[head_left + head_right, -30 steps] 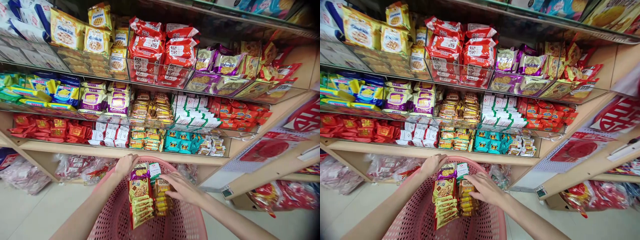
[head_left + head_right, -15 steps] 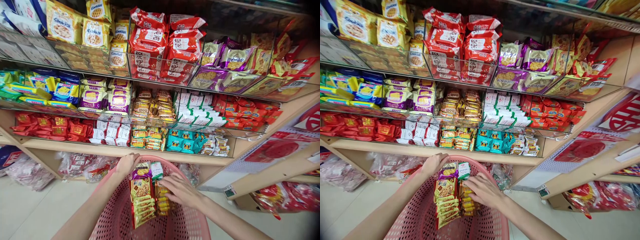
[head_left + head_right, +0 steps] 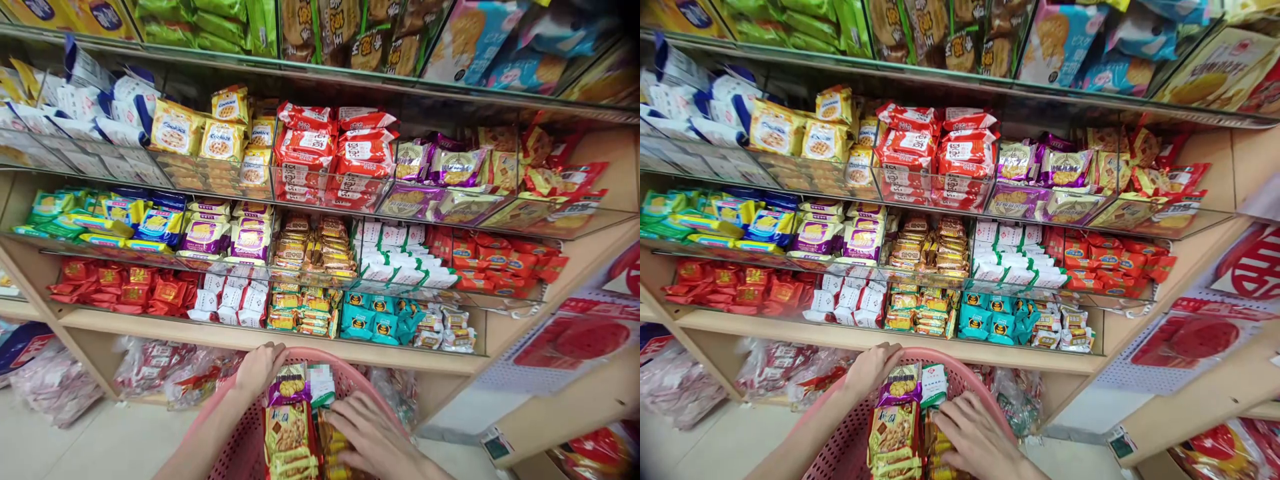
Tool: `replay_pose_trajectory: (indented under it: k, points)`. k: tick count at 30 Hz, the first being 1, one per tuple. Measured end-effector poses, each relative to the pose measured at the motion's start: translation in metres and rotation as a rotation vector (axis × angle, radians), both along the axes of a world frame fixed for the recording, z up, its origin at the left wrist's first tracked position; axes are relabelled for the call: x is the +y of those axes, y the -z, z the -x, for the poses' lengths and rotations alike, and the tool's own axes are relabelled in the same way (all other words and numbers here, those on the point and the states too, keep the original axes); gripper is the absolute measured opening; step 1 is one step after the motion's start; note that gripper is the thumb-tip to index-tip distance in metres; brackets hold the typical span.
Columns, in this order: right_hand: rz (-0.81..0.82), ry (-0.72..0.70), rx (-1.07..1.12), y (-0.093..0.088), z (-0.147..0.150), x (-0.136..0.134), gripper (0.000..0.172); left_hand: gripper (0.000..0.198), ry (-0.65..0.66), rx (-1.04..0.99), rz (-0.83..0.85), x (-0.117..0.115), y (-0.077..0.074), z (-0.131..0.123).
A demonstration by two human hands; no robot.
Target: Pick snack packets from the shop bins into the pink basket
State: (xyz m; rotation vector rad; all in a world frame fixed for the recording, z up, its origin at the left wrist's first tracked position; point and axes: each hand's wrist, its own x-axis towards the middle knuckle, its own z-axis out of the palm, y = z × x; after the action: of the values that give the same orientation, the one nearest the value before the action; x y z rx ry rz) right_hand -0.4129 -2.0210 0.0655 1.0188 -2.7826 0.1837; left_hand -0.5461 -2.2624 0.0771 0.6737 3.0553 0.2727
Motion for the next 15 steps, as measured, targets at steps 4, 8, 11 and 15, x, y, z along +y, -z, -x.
replay_pose_trajectory:
  k: [4,8,11,15]
  points:
    - [-0.006,0.021,0.076,0.013,0.004,-0.002,0.052,0.046,-0.007,-0.033,-0.015,-0.001,0.0,0.001]
    - [-0.008,0.046,0.079,0.023,0.007,-0.002,0.047,0.045,-0.007,-0.02,-0.027,-0.001,0.003,0.003]
    - [-0.018,0.046,0.082,0.025,0.009,0.0,0.051,0.045,-0.009,-0.015,-0.026,-0.001,0.004,0.003]
    - [-0.026,0.019,0.144,0.022,0.009,0.001,0.052,0.044,-0.011,-0.024,-0.033,-0.001,0.003,0.002]
